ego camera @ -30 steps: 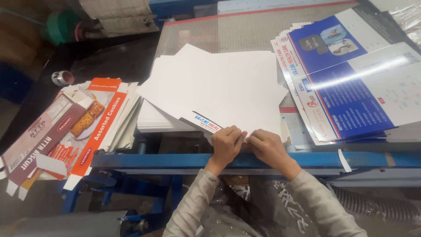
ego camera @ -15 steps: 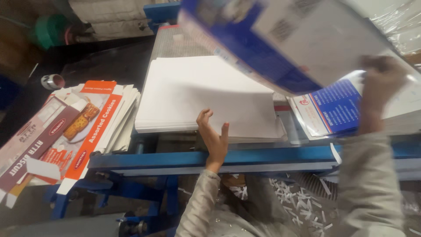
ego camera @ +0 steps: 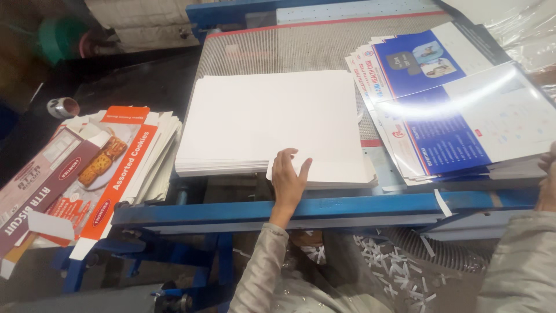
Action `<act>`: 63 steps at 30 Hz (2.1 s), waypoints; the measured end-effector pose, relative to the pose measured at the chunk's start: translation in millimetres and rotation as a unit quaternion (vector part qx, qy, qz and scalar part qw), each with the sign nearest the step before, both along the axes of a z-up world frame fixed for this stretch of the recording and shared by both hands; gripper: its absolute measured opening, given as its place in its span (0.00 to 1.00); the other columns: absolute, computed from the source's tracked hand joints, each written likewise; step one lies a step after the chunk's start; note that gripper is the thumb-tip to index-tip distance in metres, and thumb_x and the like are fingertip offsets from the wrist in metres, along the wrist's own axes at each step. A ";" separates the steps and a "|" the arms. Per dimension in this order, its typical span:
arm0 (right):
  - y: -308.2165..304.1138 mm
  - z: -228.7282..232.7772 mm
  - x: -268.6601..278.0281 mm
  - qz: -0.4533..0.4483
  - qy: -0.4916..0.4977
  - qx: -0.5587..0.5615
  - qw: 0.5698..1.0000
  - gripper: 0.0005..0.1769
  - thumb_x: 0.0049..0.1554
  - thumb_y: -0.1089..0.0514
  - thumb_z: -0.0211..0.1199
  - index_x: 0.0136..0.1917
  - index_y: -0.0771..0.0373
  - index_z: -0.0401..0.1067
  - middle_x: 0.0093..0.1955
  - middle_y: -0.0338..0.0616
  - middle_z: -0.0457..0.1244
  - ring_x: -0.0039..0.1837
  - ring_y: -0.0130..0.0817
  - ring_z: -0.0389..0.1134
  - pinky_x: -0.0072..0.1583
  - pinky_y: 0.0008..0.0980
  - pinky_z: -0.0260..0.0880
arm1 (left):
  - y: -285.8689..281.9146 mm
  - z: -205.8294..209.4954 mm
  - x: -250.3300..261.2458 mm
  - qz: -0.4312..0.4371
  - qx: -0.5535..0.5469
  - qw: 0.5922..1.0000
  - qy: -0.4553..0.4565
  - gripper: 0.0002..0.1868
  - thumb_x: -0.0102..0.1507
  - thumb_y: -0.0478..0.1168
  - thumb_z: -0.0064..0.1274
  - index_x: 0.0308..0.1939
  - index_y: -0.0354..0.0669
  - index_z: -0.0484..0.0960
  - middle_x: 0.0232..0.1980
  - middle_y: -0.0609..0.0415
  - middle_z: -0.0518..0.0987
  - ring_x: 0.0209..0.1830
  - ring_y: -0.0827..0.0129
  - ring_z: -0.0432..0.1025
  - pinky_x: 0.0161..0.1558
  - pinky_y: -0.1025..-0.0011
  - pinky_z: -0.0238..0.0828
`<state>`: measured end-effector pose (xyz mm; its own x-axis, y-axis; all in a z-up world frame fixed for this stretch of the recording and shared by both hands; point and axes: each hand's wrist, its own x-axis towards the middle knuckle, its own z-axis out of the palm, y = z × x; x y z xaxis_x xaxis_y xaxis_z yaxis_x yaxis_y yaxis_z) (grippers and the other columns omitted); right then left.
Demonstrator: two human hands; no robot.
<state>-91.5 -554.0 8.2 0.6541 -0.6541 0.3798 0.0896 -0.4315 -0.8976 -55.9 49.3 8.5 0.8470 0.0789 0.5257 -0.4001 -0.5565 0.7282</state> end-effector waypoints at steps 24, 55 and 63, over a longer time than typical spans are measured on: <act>9.5 63.6 110.0 0.006 0.467 -0.358 0.809 0.57 0.44 0.10 0.40 0.81 0.29 0.44 0.87 0.43 0.32 0.83 0.69 0.29 0.71 0.84 0.28 | -327.4 -10.4 98.1 -0.144 -0.083 0.896 0.412 0.70 0.52 0.67 0.64 0.79 0.34 0.35 0.78 0.21 0.19 0.77 0.20 0.17 0.69 0.24 0.35; 76.2 98.6 121.4 0.043 0.241 -0.532 0.811 0.57 0.58 0.20 0.51 0.83 0.63 0.48 0.84 0.62 0.43 0.83 0.61 0.39 0.73 0.75 0.28 | -6.5 17.4 51.4 -0.269 0.356 0.868 0.219 0.77 0.46 0.83 0.57 0.81 0.39 0.39 0.83 0.29 0.35 0.84 0.41 0.31 0.71 0.31 0.36; 325.8 92.8 61.7 0.529 0.361 -0.453 0.621 0.60 0.41 0.49 0.81 0.80 0.55 0.53 0.78 0.46 0.56 0.72 0.43 0.61 0.71 0.41 0.58 | 5.0 3.5 39.4 -0.246 0.389 0.842 0.281 0.77 0.40 0.79 0.64 0.81 0.47 0.47 0.82 0.28 0.40 0.83 0.37 0.35 0.71 0.28 0.39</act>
<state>-29.8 -228.2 101.0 0.7493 0.5540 -0.3628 0.4684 -0.8307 -0.3011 -16.5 54.3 12.0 0.8093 -0.5369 -0.2382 -0.4353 -0.8205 0.3704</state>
